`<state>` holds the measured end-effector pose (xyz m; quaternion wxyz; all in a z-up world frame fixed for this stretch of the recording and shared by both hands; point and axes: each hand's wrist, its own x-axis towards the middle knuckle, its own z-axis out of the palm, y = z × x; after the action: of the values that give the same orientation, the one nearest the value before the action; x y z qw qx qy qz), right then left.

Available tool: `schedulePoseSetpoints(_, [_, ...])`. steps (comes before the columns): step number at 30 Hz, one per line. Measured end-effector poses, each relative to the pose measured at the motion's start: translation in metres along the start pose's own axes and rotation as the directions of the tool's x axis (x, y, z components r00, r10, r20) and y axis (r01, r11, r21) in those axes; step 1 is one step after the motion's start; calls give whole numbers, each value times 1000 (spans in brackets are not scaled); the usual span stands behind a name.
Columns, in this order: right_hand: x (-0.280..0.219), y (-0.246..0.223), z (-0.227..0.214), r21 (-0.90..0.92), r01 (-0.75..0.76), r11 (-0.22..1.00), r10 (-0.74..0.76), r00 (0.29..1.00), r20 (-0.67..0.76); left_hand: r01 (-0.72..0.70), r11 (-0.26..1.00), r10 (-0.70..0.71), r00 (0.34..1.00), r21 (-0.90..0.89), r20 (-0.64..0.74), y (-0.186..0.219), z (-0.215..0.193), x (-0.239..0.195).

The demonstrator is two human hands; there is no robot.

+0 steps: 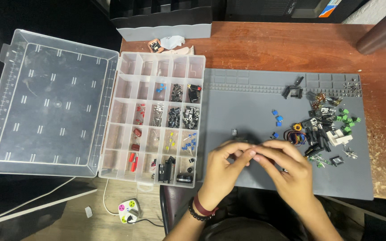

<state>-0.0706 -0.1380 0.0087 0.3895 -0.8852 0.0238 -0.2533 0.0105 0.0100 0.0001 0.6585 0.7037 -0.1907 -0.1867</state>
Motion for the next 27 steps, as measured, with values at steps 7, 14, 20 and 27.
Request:
schedulePoseSetpoints(7, [5, -7, -2, 21, -5, 1000, 5, 1000, 10, 62, 987, -55, 997, -149, 56, -4, 2, -1])
schedulePoseSetpoints(14, [-2, -4, 0, 153, -243, 958, 248, 969, -14, -63, 985, 75, 995, -160, 69, 6, 5, -3])
schedulePoseSetpoints(20, [-20, 31, 10, 636, -537, 554, 562, 805, 190, -327, 933, 321, 945, 151, 60, 2, 4, -7])
schedulePoseSetpoints(27, [-17, 34, 10, 706, -638, 307, 584, 712, 390, -412, 855, 414, 908, 315, 64, 0, 4, -9])
